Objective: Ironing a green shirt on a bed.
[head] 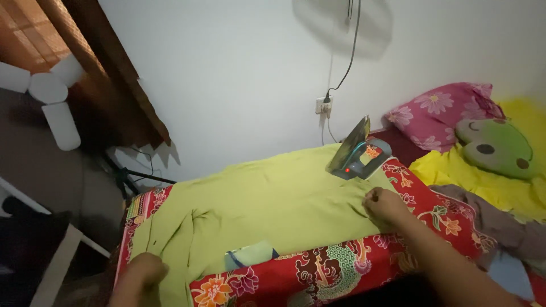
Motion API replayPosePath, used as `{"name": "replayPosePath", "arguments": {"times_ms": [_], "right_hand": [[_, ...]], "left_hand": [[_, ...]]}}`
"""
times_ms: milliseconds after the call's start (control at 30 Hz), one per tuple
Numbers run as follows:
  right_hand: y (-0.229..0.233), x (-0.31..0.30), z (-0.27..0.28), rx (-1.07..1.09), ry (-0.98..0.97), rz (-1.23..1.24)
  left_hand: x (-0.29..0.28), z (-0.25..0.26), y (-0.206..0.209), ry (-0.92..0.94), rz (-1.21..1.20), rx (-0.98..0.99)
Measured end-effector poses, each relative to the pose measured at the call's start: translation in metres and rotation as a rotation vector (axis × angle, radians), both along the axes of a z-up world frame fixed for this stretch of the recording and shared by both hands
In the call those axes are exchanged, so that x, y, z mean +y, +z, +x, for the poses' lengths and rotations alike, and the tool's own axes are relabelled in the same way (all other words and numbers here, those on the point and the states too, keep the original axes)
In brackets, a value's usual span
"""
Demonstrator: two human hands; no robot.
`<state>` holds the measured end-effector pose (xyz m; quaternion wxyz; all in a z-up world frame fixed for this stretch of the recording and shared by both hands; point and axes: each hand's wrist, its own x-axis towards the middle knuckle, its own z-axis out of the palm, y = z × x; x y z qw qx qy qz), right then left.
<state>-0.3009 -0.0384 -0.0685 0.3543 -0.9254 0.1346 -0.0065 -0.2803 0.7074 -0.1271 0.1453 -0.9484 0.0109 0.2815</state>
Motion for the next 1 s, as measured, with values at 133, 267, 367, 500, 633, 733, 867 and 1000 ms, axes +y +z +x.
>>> {"name": "replayPosePath", "arguments": {"times_ms": [133, 267, 367, 500, 633, 733, 867, 1000], "right_hand": [[-0.011, -0.011, 0.013, -0.228, 0.051, 0.050], [0.038, 0.017, -0.014, -0.076, -0.093, 0.642], [0.035, 0.024, -0.019, -0.142, -0.090, 0.531], [0.015, 0.017, -0.014, -0.347, -0.033, 0.302], [-0.001, 0.010, -0.010, -0.452, 0.030, -0.069], [-0.019, -0.002, -0.001, -0.459, 0.021, -0.138], [-0.052, -0.011, 0.018, -0.437, 0.012, -0.239], [-0.055, -0.002, 0.017, -0.540, -0.043, -0.218]], "left_hand": [[0.010, 0.008, 0.056, 0.102, -0.237, 0.252], [-0.025, -0.020, 0.129, 0.198, -0.232, 0.170], [-0.050, -0.043, 0.166, 0.315, -0.224, 0.094], [-0.085, -0.048, 0.190, 0.464, -0.218, -0.032], [-0.118, -0.060, 0.180, 0.619, -0.199, -0.139], [-0.129, -0.070, 0.159, 0.750, -0.181, -0.232], [-0.107, -0.084, 0.101, 0.896, -0.159, -0.339], [-0.112, -0.105, 0.100, 0.766, -0.306, -0.658]]}}
